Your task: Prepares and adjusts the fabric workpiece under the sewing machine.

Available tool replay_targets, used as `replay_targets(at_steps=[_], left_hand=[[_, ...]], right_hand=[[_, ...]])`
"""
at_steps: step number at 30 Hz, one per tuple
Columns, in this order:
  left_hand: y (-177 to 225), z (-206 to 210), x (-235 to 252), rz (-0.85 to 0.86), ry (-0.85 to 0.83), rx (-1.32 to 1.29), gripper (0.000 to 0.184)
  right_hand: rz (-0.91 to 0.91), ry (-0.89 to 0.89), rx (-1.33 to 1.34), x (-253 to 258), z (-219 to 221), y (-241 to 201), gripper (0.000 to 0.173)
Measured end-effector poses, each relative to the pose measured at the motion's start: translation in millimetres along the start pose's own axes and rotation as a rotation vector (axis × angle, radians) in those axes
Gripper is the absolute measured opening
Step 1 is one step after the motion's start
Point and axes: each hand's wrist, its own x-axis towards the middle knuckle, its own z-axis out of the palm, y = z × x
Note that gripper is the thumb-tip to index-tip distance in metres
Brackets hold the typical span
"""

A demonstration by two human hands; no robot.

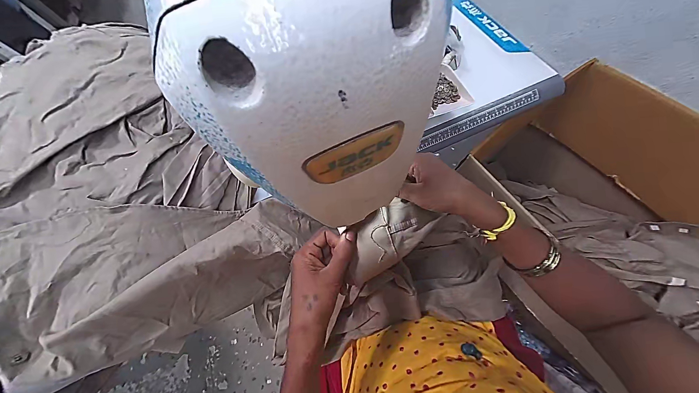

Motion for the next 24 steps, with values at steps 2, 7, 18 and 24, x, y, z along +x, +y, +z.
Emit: replay_targets(at_steps=[2,7,18,24], left_hand=[[-0.6,-2.6,-6.5,0.017,-0.018,0.068,0.021],[-23.3,-11.4,-31.7,0.064,-0.068,-0.096,0.024],[-3.2,1.8,5.5,0.025,0.039,-0.038,0.022],[-3.3,5.4,9.7,0.046,0.067,-0.041,0.021]], right_hand=[[0.020,-0.022,-0.023,-5.8,-0.6,-2.4,0.014],[-0.096,-0.143,0.121,-24.6,10.4,8.1,0.019],[-0.031,0.138,0.100,-0.5,13.2,9.8,0.014],[-0.006,0.158,0.044,4.1,13.0,9.3,0.014]])
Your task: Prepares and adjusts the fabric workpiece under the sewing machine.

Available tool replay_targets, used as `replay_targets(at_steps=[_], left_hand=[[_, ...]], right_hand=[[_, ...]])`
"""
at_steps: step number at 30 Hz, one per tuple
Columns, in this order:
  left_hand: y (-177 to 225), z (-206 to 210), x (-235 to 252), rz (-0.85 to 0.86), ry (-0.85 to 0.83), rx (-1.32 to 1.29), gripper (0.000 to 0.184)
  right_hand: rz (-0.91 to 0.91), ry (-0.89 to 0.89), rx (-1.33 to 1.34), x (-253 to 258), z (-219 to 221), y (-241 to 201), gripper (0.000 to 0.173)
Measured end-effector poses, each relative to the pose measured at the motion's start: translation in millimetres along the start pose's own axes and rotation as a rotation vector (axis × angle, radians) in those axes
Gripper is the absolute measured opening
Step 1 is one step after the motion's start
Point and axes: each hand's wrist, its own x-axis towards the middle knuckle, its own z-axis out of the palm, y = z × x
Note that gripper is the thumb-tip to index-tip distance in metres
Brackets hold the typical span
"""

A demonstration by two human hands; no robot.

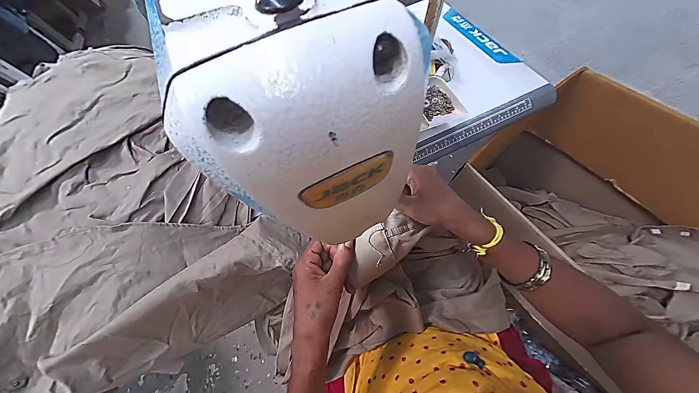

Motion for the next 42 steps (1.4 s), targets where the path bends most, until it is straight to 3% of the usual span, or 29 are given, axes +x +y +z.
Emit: replay_targets(at_steps=[4,7,11,13,22,25,29,33,35,37,40,42], left_hand=[[-0.9,0.5,-0.6,-0.001,0.009,0.017,0.019],[-2.6,1.9,-0.3,0.024,0.041,0.037,0.013],[-6.2,5.2,-1.0,0.073,0.078,0.062,0.015],[-5.6,7.2,-1.5,0.084,0.113,0.070,0.017],[-7.3,9.2,0.0,0.095,0.134,0.044,0.015],[-13.6,8.4,-1.3,0.151,0.153,0.057,0.014],[-17.2,12.0,-21.9,0.199,0.228,0.180,0.015],[-7.6,9.4,-29.3,0.067,0.060,0.176,0.019],[-12.0,-5.6,-40.1,0.108,-0.103,0.163,0.017],[-23.8,-27.8,-56.5,-0.010,-0.340,-0.064,0.007],[-51.3,-48.6,-65.1,-0.335,-0.633,-0.509,0.038],[-46.3,-43.3,-68.1,-0.366,-0.668,-0.459,0.043]], right_hand=[[-0.017,-0.046,-0.012,-0.6,-0.1,6.5,0.013],[-0.085,-0.056,-0.135,2.4,-26.0,21.0,0.021],[-0.141,0.440,-0.541,10.2,-79.6,60.8,0.018],[-0.116,0.530,-0.659,12.4,-97.7,71.0,0.017],[-0.328,0.336,-0.887,49.3,-98.0,100.7,0.021],[-0.329,0.363,-0.819,50.9,-100.0,103.3,0.014],[-0.313,0.456,-0.508,35.8,-99.6,93.2,0.013],[-0.281,0.311,-0.242,16.6,-68.6,40.7,0.008],[-0.420,0.232,-0.256,9.8,-46.0,17.5,0.008],[-0.637,0.182,-0.374,-4.4,-21.5,0.6,0.011],[-0.950,0.243,-0.659,-18.3,16.6,-9.4,0.014],[-0.983,0.287,-0.752,-14.9,26.8,-12.4,0.013]])
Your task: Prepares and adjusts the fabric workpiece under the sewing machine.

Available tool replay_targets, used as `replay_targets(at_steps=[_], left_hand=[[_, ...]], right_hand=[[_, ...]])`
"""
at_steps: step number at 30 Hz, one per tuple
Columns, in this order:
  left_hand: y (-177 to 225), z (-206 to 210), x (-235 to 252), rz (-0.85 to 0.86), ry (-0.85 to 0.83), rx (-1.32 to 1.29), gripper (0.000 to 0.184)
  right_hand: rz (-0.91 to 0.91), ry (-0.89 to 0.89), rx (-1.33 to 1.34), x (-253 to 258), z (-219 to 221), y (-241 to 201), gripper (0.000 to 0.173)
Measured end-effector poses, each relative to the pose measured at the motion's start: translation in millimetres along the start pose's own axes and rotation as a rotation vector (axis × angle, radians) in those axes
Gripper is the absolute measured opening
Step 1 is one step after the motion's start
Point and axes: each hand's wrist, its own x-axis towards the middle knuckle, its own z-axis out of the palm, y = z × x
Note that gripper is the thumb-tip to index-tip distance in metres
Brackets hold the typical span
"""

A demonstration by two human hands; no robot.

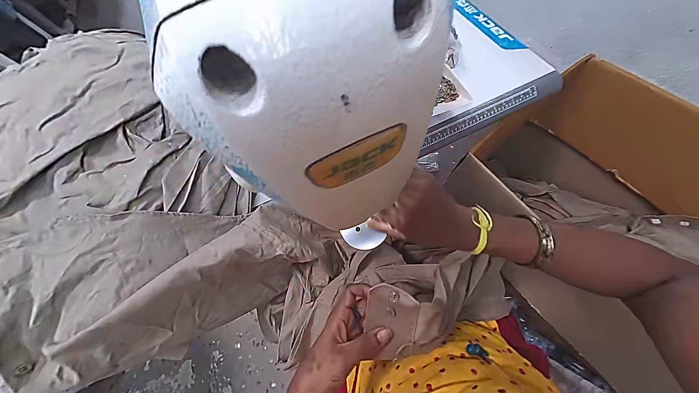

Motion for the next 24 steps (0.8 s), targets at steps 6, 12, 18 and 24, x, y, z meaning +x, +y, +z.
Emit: replay_targets(at_steps=[6,12,18,24], left_hand=[[15.9,36.1,9.3,0.469,0.383,0.847,0.037],[49.7,-12.9,14.8,0.755,0.479,0.975,0.030],[42.5,-15.5,31.1,0.430,0.800,0.392,0.018],[60.5,-7.7,35.1,0.407,0.852,0.399,0.019]], right_hand=[[0.357,-0.156,0.779,-15.9,-23.6,-14.7,0.030],[0.566,-0.434,1.626,-30.1,-30.6,-7.4,0.035],[1.003,-0.233,1.189,-14.2,-13.1,19.4,0.014],[0.995,-0.186,1.053,-10.1,-7.8,22.0,0.017]])
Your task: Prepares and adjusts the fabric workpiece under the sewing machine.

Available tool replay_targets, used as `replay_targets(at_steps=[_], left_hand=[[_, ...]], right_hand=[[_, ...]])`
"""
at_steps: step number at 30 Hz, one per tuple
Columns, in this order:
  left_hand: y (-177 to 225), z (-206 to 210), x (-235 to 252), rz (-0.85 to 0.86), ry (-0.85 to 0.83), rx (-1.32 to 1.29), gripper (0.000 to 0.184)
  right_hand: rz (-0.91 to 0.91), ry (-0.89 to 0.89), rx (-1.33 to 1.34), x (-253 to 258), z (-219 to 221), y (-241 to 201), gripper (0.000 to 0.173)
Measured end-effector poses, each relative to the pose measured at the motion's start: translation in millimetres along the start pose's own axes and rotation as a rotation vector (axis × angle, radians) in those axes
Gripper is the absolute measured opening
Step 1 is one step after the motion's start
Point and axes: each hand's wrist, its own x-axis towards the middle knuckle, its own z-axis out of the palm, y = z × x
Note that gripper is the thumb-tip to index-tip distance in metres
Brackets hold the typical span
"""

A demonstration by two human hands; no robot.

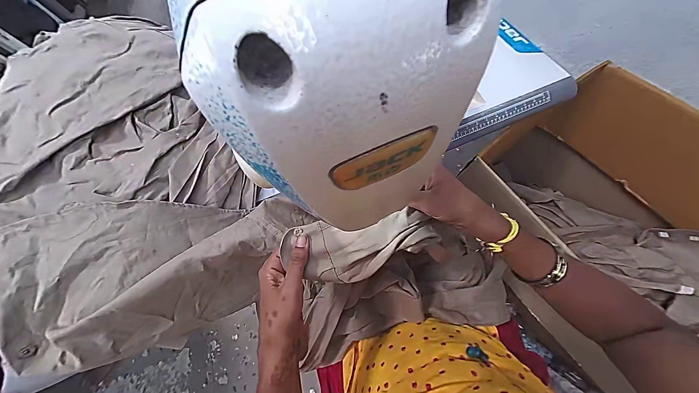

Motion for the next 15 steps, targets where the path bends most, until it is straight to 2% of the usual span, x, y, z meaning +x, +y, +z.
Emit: replay_targets(at_steps=[4,7,9,12,15], left_hand=[[-1.4,1.2,4.8,0.028,-0.011,0.044,0.018],[-7.6,2.8,5.5,0.010,-0.004,0.020,0.019],[-10.1,3.4,4.1,-0.001,0.001,0.015,0.020],[-12.7,6.4,2.4,-0.010,0.013,-0.027,0.020],[-13.0,7.6,0.0,-0.025,0.030,-0.037,0.019]], right_hand=[[-0.022,0.048,-0.027,-0.7,0.8,8.0,0.016],[-0.070,0.010,-0.144,2.3,-6.5,10.1,0.009],[-0.162,0.084,-0.420,12.6,-25.6,12.5,0.010],[-0.303,0.307,-0.911,38.8,-67.4,36.7,0.026],[-0.388,0.348,-1.110,62.9,-90.4,55.2,0.033]])
